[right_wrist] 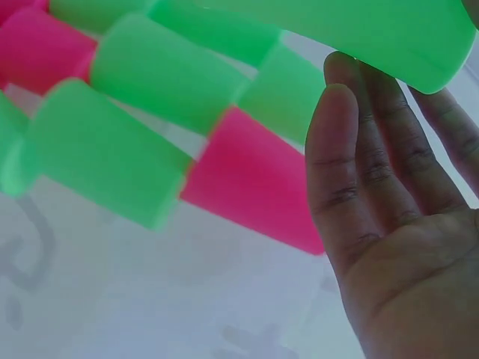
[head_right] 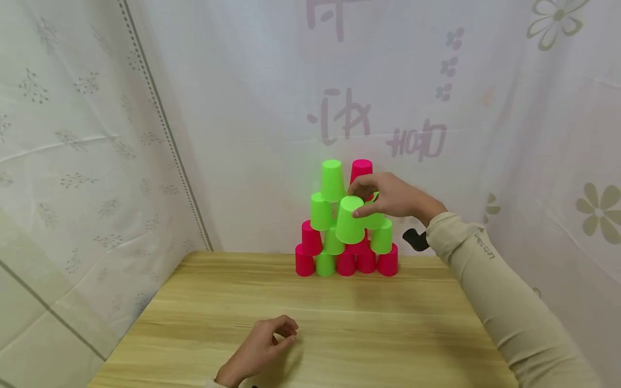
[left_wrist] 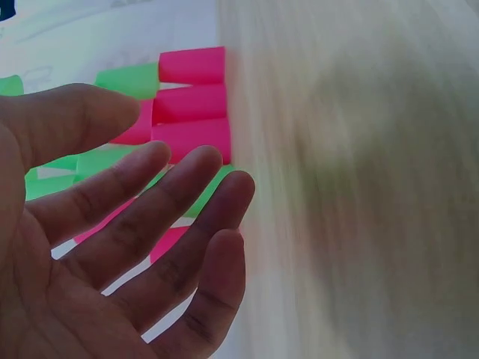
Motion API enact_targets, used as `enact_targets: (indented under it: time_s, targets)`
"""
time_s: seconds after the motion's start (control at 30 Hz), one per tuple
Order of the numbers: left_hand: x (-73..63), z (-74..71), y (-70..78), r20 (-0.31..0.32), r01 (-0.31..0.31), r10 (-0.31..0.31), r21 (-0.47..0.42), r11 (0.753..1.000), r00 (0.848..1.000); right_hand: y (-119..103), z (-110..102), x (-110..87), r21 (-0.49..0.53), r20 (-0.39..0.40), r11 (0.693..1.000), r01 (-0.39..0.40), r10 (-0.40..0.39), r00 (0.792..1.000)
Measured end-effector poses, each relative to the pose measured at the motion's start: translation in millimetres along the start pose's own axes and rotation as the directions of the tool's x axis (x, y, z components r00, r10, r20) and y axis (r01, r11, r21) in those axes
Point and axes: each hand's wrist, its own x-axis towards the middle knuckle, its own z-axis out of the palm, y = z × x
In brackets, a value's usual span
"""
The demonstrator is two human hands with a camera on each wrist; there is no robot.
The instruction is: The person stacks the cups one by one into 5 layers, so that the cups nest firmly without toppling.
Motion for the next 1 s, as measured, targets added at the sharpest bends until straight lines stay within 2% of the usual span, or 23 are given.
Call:
enact_targets:
  time_s: [0.17,0.4,0.63,0.8,1.0]
  targets:
    - [0.6,-4.9,0.8,-0.004,-0.001,0.001,0.001,1.0,1.0,-14.0,-23.2,9.5,-0.042,-0.023,0.999,-0.026,0.025,0.999]
    - [-1.5,-6.3,-0.6,0.035,0.011,-0.011,0.002,1.0,0.999,-36.5,-52.9,24.9,-0.106,-0.056,0.993,-0.046,0.04,0.998]
    - [-2.9,-8.7,0.6,0.04,0.017,-0.017,-0.003,1.0,0.999,-48.7,-80.6,38.5,-0.162,-0.176,0.981,-0.109,0.08,0.981]
    - [-1.0,-12.1,-0.2,0.041,-0.002,0.001,0.026,1.0,0.999,-52.1,-87.7,50.1,-0.147,-0.255,0.975,-0.166,0.125,0.959]
    - [-3.2,-13.1,0.4,0.035,0.011,-0.011,0.007,1.0,0.999,-49.7,-80.7,66.0,-0.129,-0.303,0.969,-0.209,0.162,0.939]
